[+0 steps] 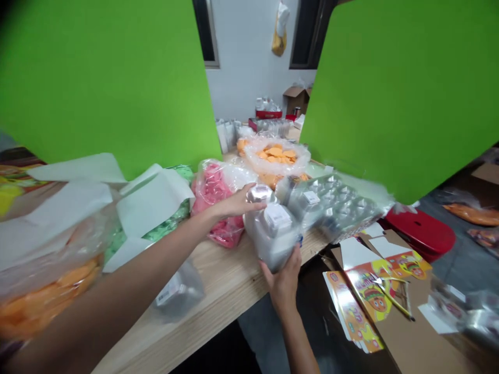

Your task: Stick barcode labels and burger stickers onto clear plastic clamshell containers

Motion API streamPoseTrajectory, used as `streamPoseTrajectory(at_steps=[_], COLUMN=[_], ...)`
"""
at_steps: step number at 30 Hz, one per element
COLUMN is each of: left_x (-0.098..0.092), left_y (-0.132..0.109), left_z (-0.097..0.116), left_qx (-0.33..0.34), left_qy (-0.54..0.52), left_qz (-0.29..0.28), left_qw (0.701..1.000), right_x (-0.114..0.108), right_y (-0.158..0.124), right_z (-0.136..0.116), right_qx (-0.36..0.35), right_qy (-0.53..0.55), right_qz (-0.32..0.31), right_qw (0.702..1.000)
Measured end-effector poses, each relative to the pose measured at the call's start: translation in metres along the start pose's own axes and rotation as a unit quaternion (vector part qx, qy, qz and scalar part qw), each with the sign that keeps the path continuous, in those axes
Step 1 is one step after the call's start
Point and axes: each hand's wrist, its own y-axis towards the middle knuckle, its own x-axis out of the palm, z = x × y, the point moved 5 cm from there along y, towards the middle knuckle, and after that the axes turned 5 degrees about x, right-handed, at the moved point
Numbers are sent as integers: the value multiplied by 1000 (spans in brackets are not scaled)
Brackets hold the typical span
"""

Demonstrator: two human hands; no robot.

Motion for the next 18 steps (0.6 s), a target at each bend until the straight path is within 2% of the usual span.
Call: streamPoseTrajectory(at_steps=[2, 4, 7, 9, 11, 14, 16, 18], left_x=[-19, -46, -91, -107, -102, -76, -57, -39], left_y=[-22, -55, -122, -165, -194, -207, -203, -194], left_z=[3, -5, -43, -80, -116, -146, -148, -142], left_qx=[-2, -18, -81, -143, -190, -199, -184, -162], left_qy=[0, 5, 32, 57, 62, 62, 76, 91], left_qz=[12, 55, 185, 260, 256, 224, 219, 206], left_qw=[1000, 998, 979, 953, 946, 952, 955, 961], right_x=[-11, -26, -38, -29, -8, 22, 33, 32], right_y=[-6, -15, -39, -64, -93, -127, -135, -133], right_z=[1, -2, -26, -59, -96, -133, -136, -123], right_qx=[-2, -3, -21, -64, -105, -130, -124, -111], right_qy=[9, 23, 60, 101, 130, 140, 132, 119], right_qz=[-4, -3, -20, -90, -187, -251, -254, -237], right_qw=[1000, 1000, 998, 989, 968, 949, 950, 958])
